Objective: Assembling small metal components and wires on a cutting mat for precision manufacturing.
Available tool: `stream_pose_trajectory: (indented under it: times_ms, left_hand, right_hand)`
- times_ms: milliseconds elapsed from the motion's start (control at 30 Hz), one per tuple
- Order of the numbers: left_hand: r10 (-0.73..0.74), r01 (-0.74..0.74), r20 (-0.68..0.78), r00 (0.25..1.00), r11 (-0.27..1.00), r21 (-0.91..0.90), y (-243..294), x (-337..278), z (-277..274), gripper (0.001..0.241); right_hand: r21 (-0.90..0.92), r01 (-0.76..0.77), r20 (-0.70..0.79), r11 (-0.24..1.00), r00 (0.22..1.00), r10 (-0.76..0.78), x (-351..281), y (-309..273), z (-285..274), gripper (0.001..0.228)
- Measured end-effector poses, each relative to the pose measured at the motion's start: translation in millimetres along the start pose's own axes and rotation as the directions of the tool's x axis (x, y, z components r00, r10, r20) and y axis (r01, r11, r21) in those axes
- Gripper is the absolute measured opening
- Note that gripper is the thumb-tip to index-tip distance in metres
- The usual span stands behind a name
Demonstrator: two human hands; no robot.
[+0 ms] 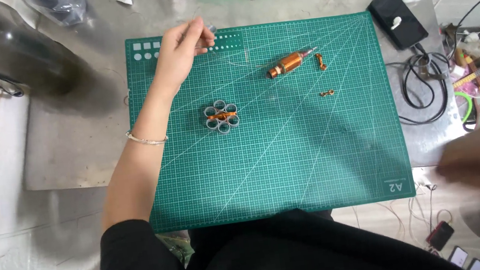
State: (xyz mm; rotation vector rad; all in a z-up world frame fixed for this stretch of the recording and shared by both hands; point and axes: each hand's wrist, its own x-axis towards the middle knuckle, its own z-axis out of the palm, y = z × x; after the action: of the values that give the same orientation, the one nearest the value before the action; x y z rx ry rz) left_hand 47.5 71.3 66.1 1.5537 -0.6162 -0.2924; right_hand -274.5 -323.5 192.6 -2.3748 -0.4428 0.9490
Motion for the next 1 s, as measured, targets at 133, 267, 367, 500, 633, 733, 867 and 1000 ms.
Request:
stream_pose_trajectory:
  times_ms: [133, 267, 367, 500, 633, 733, 867, 1000]
  left_hand:
    - [-0.155, 0.152, -0.011, 0.988, 0.950, 0.274, -16, 21, 5, 0.049]
    - [-0.112, 0.078, 0.040, 0.993, 0.865, 0.496, -7, 30, 30, 0.060]
    - [0.014, -0.047, 0.058, 0.998, 0.788, 0.614, -7, 14, 34, 0.036]
    - [0.147, -0.202, 0.140, 0.979, 0.786, 0.585, 37, -33, 53, 0.025]
    - [-0.201, -0.060, 0.462, 0.864, 0.870, 0.490, 81, -83, 69, 0.034]
    - [-0.383, -0.043, 0.583, 0.716, 0.810, 0.585, 75, -94, 72, 0.047]
    - [-0.121, -0.225, 0.496, 0.860, 0.782, 0.581, 55, -82, 80, 0.028]
    - [-0.018, -0.305, 0.545, 0.839, 0.812, 0.497, 11, -48, 106, 0.030]
  right_hand:
    - [0.287, 0.233, 0.004, 0.929, 0.970, -0.244, 129, -76, 48, 0.033]
    - [0.789, 0.505, -0.318, 0.349, 0.822, -0.472, 191, -64, 95, 0.027]
    - [0.741, 0.671, -0.642, 0.035, 0.723, -0.255, 217, -82, 112, 0.041]
    - [0.711, 0.678, -0.677, 0.188, 0.732, -0.076, 243, -98, 136, 0.024]
    - [0.528, 0.674, -0.586, 0.516, 0.730, -0.353, 253, -146, 122, 0.014]
    - [0.443, 0.682, -0.467, 0.581, 0.729, -0.500, 252, -165, 119, 0.013]
    - [0.206, 0.654, -0.368, 0.728, 0.741, -0.562, 260, -162, 127, 0.017]
    - [-0.031, 0.534, -0.398, 0.845, 0.768, -0.501, 260, -151, 129, 0.016]
